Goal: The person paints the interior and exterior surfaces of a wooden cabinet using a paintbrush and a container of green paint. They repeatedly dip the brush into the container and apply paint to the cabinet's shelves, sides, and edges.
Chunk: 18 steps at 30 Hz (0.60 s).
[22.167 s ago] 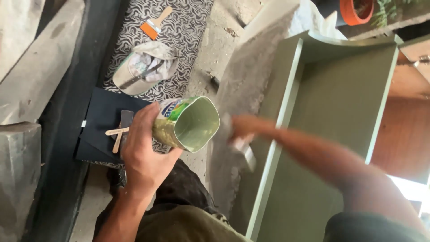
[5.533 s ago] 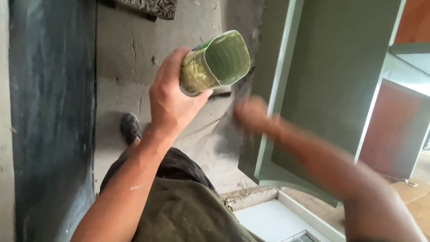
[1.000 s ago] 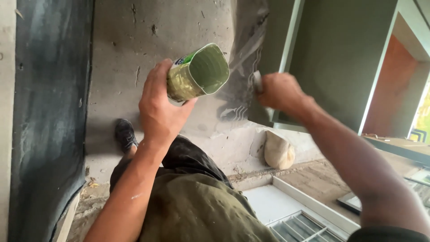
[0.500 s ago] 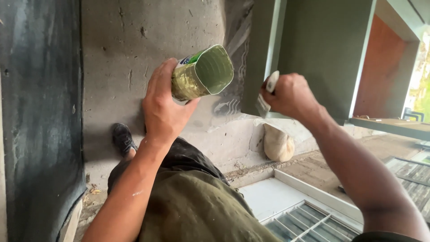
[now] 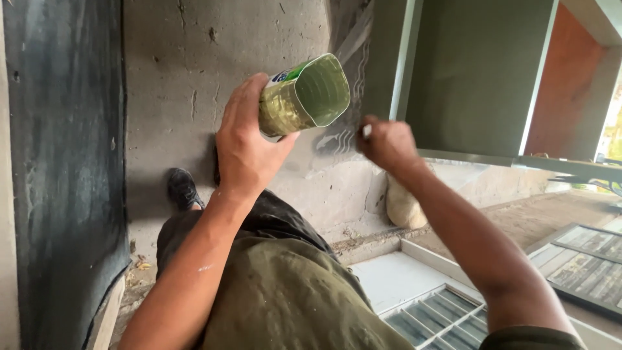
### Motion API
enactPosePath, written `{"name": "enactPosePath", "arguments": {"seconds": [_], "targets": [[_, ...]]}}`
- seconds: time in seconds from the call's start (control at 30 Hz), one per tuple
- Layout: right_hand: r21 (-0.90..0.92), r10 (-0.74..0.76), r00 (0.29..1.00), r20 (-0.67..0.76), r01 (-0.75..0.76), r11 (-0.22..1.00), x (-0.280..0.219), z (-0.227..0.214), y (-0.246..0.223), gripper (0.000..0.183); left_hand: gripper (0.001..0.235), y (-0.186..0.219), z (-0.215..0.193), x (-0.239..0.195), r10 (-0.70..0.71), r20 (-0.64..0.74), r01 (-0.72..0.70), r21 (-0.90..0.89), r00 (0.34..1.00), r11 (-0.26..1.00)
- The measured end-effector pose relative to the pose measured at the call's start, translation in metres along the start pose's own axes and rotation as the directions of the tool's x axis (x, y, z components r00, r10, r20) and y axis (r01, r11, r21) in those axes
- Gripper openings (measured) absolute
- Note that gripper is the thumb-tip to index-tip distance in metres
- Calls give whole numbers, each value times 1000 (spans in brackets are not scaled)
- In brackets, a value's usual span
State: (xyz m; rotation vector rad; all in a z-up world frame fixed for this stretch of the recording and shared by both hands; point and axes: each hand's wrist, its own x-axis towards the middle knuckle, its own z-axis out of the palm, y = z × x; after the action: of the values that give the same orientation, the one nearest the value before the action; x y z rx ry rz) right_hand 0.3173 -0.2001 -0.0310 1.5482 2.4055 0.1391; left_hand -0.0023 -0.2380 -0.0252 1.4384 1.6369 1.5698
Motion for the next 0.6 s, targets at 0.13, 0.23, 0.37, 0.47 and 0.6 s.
{"name": "enactPosePath", "arguments": {"seconds": [0.13, 0.23, 0.37, 0.47, 0.6], "targets": [[-110, 38, 993, -115, -51, 993, 4, -51, 19, 19, 69, 9, -10, 0, -10, 23, 12, -66, 1000, 998], [-88, 108, 986, -130, -119, 989, 16, -40, 2, 19, 69, 11, -13, -2, -11, 35, 14, -86, 999, 996], [-63, 78, 996, -49, -81, 995, 7, -3, -22, 18, 69, 6, -15, -4, 9, 0, -9, -31, 1000, 999], [-233, 176, 984, 12, -168, 958, 8, -40, 38, 31, 66, 6, -18, 1, 13, -39, -13, 3, 999, 1000], [-171, 164, 981, -106, -180, 969, 29, -89, 32, 18, 68, 6, -21, 7, 8, -36, -9, -28, 999, 1000]]}}
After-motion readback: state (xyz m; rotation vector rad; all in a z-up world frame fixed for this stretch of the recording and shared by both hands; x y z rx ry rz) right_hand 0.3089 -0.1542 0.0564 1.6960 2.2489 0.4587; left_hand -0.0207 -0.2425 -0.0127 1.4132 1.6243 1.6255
